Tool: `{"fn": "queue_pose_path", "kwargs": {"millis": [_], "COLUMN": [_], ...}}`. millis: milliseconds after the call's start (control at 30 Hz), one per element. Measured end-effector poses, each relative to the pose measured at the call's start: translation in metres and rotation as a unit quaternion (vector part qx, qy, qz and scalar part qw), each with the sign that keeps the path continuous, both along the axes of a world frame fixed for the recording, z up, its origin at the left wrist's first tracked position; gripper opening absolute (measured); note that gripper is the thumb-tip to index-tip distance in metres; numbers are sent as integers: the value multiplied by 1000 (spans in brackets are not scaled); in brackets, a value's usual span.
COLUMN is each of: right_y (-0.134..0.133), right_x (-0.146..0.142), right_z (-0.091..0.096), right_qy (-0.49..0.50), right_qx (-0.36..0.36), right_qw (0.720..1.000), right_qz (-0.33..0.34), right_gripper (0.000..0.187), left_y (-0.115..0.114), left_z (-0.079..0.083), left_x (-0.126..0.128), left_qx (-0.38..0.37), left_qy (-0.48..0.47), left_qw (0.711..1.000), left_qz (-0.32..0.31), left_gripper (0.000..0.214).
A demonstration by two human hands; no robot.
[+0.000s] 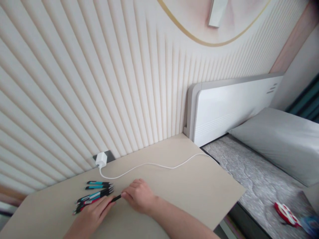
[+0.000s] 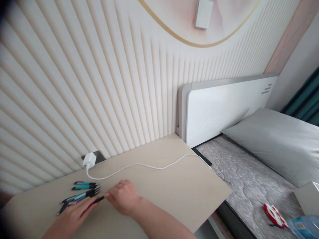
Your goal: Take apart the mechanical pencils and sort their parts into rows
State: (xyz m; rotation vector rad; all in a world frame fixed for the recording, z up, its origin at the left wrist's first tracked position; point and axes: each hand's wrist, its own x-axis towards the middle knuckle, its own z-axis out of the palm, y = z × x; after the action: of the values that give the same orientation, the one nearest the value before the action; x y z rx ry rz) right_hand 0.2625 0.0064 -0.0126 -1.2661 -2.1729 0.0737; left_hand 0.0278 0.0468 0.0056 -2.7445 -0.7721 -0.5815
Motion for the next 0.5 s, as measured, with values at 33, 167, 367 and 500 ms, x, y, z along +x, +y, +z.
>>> {"fn": "queue_pose_path", "kwargs": {"millis": [33,167,367,500], "right_y": [2,8,4,0], "right_x": [1,3,3,-1], "right_z": [-1,-2,7,6], "right_qy": [-4,-6,5,5], "right_qx": [-3,-2,32,36], "right_qw": [1000,1000,998,999], "right_qz": [6,24,52,28], "right_gripper": [30,33,20,28], "left_y": [1,5,11,16], "left_z": [-2,-2,0,-10], "left_x": [0,2,-3,-9], "left_qx": [22,68,9,35], "left_qy": [10,31,45,33], "left_qw": [1000,994,998,998], "left_qz": [-16,-73,-45,-30], "left_gripper": [37,44,29,31]}}
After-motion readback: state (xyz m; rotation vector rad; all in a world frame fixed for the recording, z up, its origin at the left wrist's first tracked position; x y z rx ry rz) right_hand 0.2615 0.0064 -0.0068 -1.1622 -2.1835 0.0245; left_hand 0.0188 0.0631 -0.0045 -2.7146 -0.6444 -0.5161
